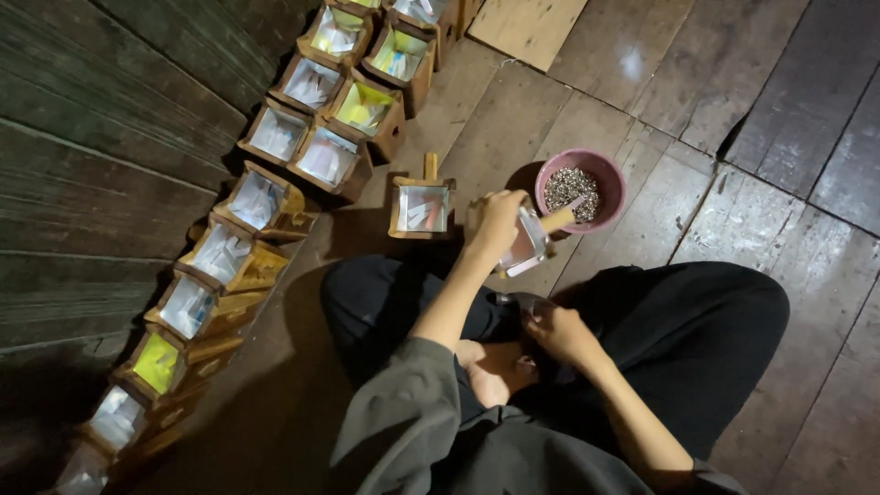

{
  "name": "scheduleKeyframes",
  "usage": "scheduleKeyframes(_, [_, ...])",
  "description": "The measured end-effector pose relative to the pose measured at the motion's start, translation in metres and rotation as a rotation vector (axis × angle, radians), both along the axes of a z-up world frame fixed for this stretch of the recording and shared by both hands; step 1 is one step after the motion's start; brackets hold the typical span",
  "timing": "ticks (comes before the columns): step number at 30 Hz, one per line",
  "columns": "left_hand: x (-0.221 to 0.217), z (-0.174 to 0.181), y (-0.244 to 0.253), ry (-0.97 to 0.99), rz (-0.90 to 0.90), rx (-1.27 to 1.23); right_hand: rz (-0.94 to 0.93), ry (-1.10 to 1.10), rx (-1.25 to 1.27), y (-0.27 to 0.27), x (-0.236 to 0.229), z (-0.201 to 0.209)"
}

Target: The person sits on the floor and assembles small wooden frames by inserting metal pins and hammering them into place. They repeatedly pick pins from a pink bowl, position them on the frame corners, and strike them with a hammer. Completed frames are set aside on the floor.

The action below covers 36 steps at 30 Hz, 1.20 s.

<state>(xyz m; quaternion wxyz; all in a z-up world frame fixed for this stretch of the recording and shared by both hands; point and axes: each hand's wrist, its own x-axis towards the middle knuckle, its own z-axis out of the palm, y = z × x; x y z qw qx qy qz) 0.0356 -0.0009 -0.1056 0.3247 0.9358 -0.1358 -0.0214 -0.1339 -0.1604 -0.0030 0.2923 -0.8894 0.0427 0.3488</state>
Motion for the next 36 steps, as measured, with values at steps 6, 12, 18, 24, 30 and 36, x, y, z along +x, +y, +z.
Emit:
scheduleKeyframes(6, [-0.008,0.044,-0.036,-0.311,-0.107,0.110,-0.327,-0.157,-0.086,-0.027,0.022,0.031])
scheduleKeyframes(12, [-0.025,0.046,-0.027,-0.268,-0.242,-0.130,0.069,-0.110,-0.025,-0.010,0.025,0.021])
scheduleKeyframes(18, [-0.055,0.077,0.022,-0.247,0.128,-0.348,0.073,-0.094,0.051,0.011,0.024,0.023])
scheduleKeyframes(24, [-0.073,0.119,0.045,-0.103,0.220,-0.515,-0.079,-0.153,0.220,0.027,0.026,-0.008])
scheduleKeyframes(30, [-0.077,0.123,0.054,0.052,0.171,-0.504,-0.191,-0.294,0.078,-0.024,0.027,-0.063])
scheduleKeyframes(36, [-0.086,0.114,0.052,-0.039,0.129,-0.581,-0.151,-0.211,0.031,-0.024,0.030,-0.033])
